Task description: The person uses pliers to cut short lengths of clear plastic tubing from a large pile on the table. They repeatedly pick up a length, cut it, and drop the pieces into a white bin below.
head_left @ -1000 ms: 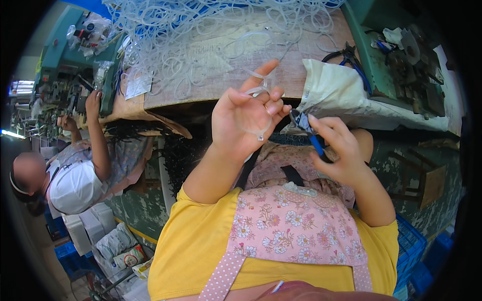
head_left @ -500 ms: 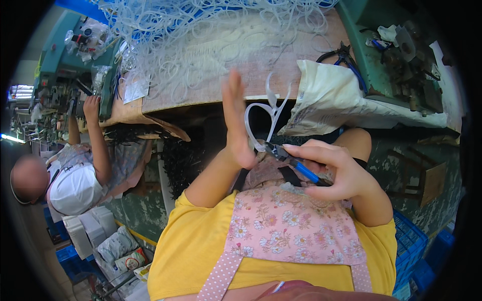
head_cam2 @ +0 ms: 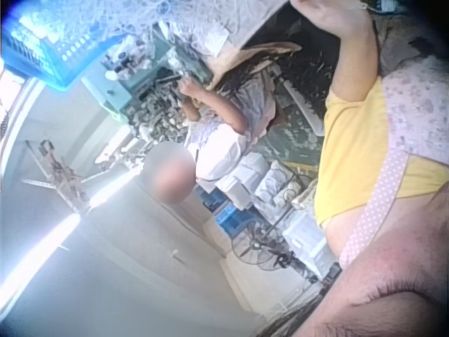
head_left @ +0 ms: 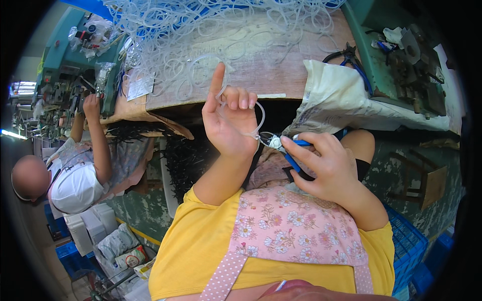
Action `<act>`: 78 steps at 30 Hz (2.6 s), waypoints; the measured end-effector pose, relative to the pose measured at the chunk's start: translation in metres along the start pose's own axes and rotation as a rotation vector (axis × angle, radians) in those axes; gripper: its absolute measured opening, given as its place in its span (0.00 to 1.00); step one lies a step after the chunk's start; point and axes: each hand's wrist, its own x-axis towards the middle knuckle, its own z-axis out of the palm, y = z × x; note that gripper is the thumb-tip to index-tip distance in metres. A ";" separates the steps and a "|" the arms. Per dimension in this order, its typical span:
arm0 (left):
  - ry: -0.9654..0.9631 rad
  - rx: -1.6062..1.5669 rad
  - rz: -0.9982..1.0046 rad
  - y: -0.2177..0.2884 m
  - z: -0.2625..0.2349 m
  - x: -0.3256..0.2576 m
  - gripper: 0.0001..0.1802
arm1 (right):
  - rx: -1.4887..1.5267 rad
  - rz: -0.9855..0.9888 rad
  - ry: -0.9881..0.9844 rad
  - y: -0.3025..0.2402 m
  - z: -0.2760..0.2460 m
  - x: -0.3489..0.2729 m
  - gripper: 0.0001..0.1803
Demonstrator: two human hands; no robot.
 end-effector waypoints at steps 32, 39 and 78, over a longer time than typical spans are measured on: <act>-0.102 -0.117 -0.604 0.003 0.007 0.013 0.30 | 0.313 0.060 -0.027 0.030 -0.002 -0.005 0.36; -0.423 0.221 -0.629 0.000 -0.010 0.013 0.28 | -0.050 -0.193 -0.007 0.021 0.012 -0.009 0.38; -0.839 1.951 0.925 0.013 -0.043 0.048 0.17 | 0.948 0.206 0.097 0.069 0.049 0.022 0.22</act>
